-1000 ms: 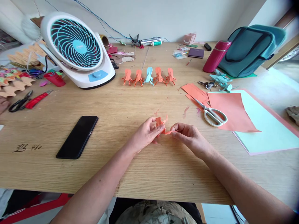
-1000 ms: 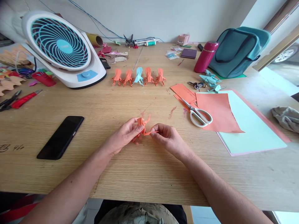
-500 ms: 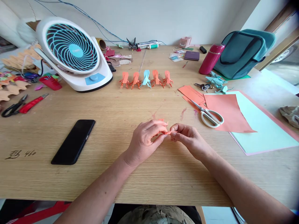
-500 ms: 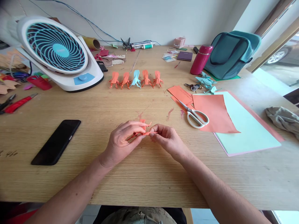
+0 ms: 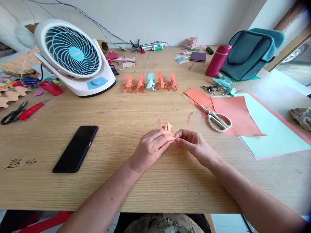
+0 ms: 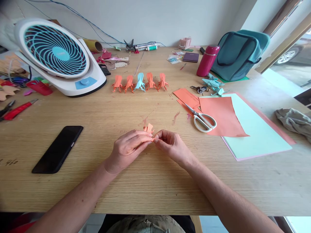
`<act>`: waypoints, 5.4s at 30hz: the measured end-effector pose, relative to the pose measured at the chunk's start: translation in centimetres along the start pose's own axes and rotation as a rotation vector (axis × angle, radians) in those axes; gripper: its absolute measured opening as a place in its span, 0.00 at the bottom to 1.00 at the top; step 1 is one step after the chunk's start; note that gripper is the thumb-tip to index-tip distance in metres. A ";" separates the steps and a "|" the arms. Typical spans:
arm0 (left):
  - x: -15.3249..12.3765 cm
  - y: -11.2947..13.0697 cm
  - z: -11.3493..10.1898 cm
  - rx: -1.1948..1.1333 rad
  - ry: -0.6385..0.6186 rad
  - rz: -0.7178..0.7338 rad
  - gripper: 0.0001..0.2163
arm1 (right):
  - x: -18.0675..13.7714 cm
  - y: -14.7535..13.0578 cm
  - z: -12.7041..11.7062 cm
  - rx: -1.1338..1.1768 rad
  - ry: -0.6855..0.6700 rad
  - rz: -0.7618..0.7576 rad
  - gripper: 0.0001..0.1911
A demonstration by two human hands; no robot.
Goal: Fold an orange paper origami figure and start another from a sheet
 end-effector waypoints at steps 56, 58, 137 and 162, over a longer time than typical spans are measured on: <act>0.2 -2.0 1.0 -0.498 -0.193 -0.136 0.03 | -0.9 -2.2 0.5 -0.468 -0.144 -0.146 0.11; 0.1 -2.1 1.1 -0.505 -0.191 -0.157 0.03 | -1.0 -2.4 0.6 -0.492 -0.131 -0.186 0.10; -0.1 -3.2 1.9 -0.614 -0.229 -0.392 0.04 | -0.3 -0.1 0.4 -0.091 -0.124 -0.004 0.16; 0.1 -1.8 0.5 -0.458 -0.208 -0.138 0.01 | -0.4 0.7 1.1 0.253 -0.114 0.193 0.18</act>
Point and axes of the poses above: each hand's wrist, its own x-axis towards the middle knuckle, its own z-axis out of the palm, y = z × x, the point moved 6 cm from there along x, towards the middle knuckle, and after that the axes turned 13 degrees about x, right-handed, at the moved point
